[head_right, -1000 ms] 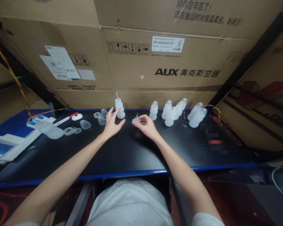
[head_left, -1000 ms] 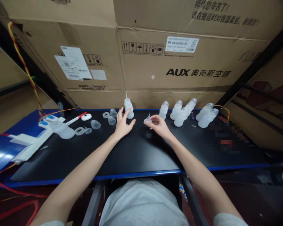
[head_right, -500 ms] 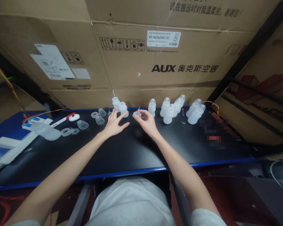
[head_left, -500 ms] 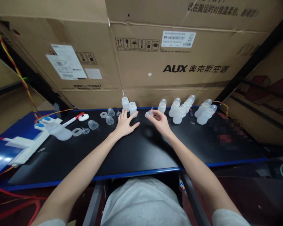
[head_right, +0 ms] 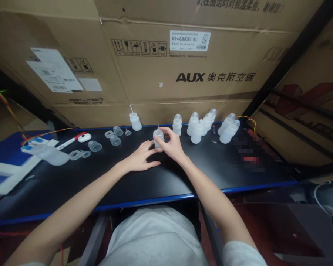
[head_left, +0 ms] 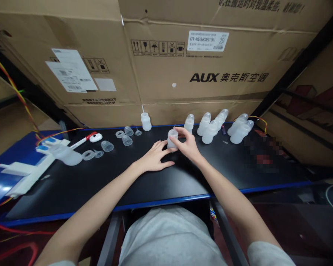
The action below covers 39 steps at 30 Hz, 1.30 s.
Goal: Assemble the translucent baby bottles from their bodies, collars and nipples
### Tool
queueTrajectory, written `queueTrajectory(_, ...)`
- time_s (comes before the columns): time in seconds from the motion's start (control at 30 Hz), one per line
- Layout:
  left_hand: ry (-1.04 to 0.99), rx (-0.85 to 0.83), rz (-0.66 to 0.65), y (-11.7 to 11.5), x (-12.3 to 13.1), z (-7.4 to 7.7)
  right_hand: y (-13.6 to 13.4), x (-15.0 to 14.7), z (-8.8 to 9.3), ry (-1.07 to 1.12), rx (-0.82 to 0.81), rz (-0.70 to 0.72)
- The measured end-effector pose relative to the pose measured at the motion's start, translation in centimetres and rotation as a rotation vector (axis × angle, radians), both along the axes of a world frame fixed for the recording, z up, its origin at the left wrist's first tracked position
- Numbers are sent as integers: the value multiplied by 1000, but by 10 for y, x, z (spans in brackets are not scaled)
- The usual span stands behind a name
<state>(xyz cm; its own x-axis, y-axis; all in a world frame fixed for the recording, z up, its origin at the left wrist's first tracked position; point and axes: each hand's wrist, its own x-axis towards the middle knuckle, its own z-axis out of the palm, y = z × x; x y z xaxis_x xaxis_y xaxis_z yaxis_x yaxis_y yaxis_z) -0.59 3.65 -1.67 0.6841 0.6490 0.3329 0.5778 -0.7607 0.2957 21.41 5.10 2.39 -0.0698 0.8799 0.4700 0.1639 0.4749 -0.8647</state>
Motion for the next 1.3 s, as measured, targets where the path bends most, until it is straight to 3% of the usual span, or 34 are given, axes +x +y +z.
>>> queueTrajectory(0.23,16,-46,1,-1,1,3,2,5,0,-77,-4,70)
queueTrajectory(0.5,42,-111,31,-3,-1,8,25,18,-14,-53,-4,317)
queueTrajectory(0.57,38,-110,28,-2,-2,8,25,17,-14,-69,10,264)
queueTrajectory(0.7,42,-99,21,-1,-1,7,17,9,-17,-155,112,22)
queueTrajectory(0.8,49,-105,31,1,0,6,12,3,-20,-251,155,-50)
queueTrajectory(0.93,60,-89,55,4,-2,6,10,3,-19,-263,182,-53)
queueTrajectory(1.13,47,-62,102,10,-11,4,8,11,-5,-107,224,-114)
queueTrajectory(1.3,44,-49,65,11,-13,2,9,8,-9,-107,134,66)
